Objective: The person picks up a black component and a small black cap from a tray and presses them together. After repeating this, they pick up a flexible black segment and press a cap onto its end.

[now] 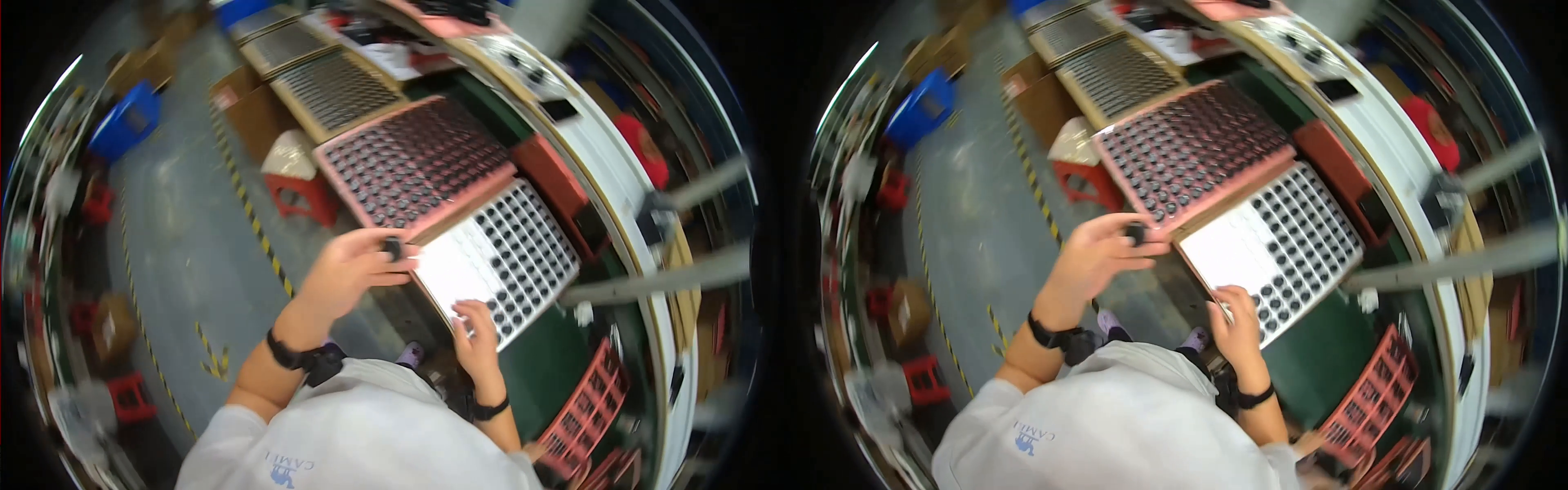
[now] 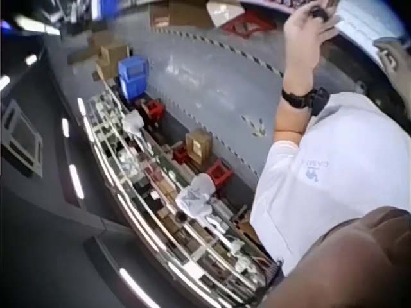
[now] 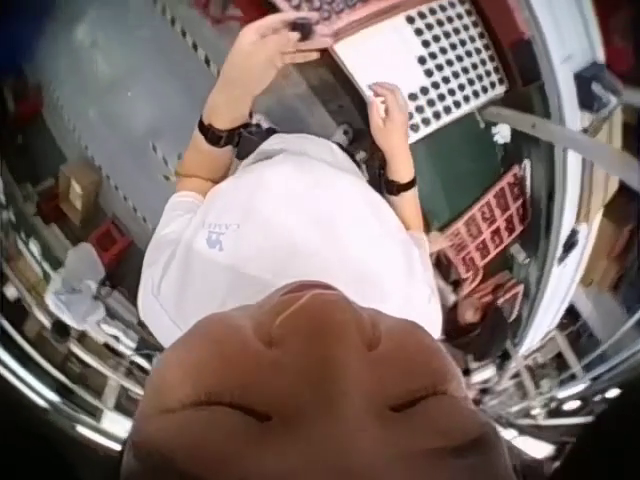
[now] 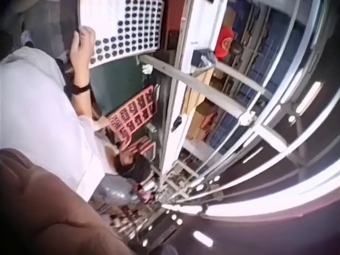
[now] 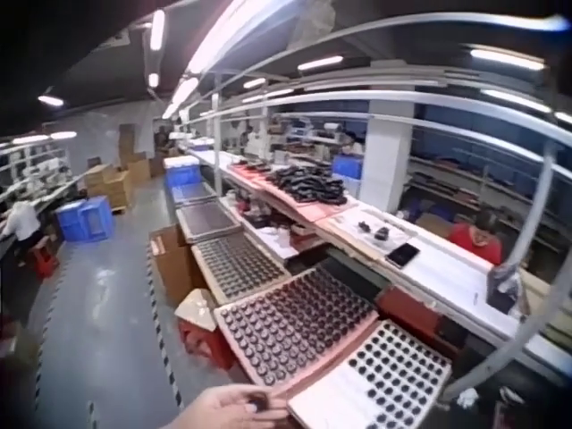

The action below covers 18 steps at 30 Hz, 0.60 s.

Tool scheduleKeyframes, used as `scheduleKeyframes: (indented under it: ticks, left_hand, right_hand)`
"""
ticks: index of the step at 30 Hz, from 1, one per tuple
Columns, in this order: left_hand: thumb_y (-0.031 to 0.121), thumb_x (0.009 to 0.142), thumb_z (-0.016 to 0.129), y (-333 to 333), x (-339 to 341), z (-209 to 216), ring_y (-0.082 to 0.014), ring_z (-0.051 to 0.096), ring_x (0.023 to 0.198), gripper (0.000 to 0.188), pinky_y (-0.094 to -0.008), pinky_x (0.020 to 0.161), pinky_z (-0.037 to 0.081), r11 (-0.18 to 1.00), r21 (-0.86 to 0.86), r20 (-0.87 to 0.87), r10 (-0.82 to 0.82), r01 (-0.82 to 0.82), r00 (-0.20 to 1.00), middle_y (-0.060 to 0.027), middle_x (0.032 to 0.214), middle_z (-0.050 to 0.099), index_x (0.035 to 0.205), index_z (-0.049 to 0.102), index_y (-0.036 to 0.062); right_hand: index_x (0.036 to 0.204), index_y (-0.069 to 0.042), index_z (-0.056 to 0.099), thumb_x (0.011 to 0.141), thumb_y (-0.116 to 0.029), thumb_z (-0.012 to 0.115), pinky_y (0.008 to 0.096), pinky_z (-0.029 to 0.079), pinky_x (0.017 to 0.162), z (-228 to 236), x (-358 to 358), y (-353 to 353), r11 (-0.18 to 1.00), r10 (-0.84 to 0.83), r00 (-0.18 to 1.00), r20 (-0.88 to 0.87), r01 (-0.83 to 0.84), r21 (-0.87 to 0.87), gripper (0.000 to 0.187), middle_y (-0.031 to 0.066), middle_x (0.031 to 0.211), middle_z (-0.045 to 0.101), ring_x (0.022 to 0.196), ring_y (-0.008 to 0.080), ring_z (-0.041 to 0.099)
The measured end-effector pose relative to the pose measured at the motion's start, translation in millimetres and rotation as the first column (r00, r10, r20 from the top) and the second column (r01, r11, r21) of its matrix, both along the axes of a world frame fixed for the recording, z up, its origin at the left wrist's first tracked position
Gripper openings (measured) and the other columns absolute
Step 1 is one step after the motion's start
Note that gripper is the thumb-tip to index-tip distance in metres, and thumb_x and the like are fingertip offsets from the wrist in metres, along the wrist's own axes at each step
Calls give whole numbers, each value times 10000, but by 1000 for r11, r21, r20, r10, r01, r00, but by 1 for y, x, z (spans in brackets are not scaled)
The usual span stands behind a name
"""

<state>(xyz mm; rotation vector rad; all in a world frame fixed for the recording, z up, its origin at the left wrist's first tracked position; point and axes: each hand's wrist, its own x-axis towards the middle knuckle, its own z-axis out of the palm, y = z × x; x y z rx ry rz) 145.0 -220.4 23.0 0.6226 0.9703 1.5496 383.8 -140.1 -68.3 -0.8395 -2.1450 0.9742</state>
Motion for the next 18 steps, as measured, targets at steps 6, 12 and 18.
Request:
scheduleKeyframes:
  ticks: [6,12,18]
  left_hand:
    - [160,883,551,-40,-104,-33,-195,622,918,377,-276,758,512,976,-153,-184,124,-153,975,-167,1088,593,1184,465,-51]
    - [157,884,558,-67,-165,-94,-191,620,916,345,-267,754,515,954,-268,-200,79,-132,977,-140,1057,602,1163,489,-33]
    - [123,877,560,-59,-177,-93,-204,632,896,322,-266,738,536,963,-191,-199,153,-192,968,-131,1019,615,1146,494,-42]
  right_hand:
    - [932,-45,590,769,-133,636,369,460,792,2,-83,-39,997,35,995,98,-42,70,191,102,981,570,920,292,551]
    - [942,-68,585,806,-202,600,384,450,784,-18,-116,-59,998,63,988,140,-65,9,191,81,965,568,931,284,538]
    - [899,-82,591,803,-218,602,394,451,762,-29,-111,-50,999,38,984,175,-41,11,167,89,912,568,886,288,549]
